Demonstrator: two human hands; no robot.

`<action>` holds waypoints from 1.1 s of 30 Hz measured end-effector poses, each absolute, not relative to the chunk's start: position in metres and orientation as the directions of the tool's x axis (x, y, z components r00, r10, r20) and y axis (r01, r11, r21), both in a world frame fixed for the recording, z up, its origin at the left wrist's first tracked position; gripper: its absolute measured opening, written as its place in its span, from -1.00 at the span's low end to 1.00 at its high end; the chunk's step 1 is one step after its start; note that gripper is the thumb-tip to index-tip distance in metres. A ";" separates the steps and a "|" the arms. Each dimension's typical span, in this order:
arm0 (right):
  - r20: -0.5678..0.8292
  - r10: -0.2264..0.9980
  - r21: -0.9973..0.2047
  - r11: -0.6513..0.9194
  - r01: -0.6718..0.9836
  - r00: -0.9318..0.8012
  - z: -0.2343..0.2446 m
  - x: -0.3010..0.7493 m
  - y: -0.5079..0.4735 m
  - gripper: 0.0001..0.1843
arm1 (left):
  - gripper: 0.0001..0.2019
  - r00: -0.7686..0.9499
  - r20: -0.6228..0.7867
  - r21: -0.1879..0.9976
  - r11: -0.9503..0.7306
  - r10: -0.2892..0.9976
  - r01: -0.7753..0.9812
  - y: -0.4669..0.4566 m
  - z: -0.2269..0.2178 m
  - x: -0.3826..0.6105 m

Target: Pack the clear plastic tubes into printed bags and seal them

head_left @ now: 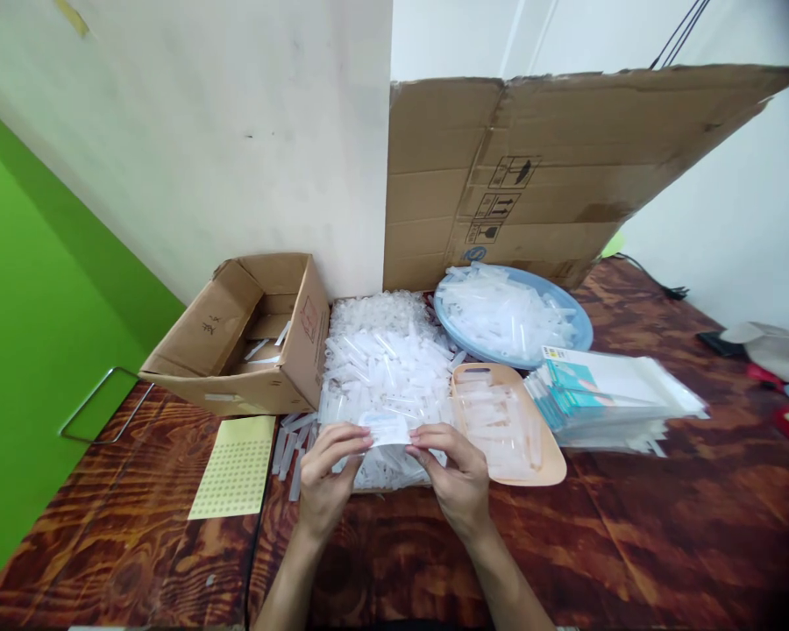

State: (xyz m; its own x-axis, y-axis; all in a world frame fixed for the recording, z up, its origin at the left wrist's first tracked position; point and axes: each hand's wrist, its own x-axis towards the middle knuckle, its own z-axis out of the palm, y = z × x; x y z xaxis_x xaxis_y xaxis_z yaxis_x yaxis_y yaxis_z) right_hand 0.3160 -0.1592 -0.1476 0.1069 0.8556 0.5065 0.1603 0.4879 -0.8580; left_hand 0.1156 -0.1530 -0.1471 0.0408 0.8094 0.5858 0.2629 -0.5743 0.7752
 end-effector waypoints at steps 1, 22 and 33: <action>0.522 0.848 -0.848 0.503 0.167 0.091 -0.148 0.317 -0.160 -0.85 | -0.76 0.033 0.580 0.783 -0.569 0.814 0.251 -0.155 -0.150 0.114; 0.274 0.962 -0.960 0.272 0.067 0.017 -0.204 0.324 -0.205 -0.94 | -0.87 0.083 -0.093 0.996 0.092 0.992 0.008 -0.211 -0.188 0.103; 0.043 0.999 -0.987 0.043 -0.156 0.002 -0.209 0.323 -0.211 -0.89 | -0.90 0.009 -0.231 0.972 0.231 0.973 0.029 -0.213 -0.197 0.096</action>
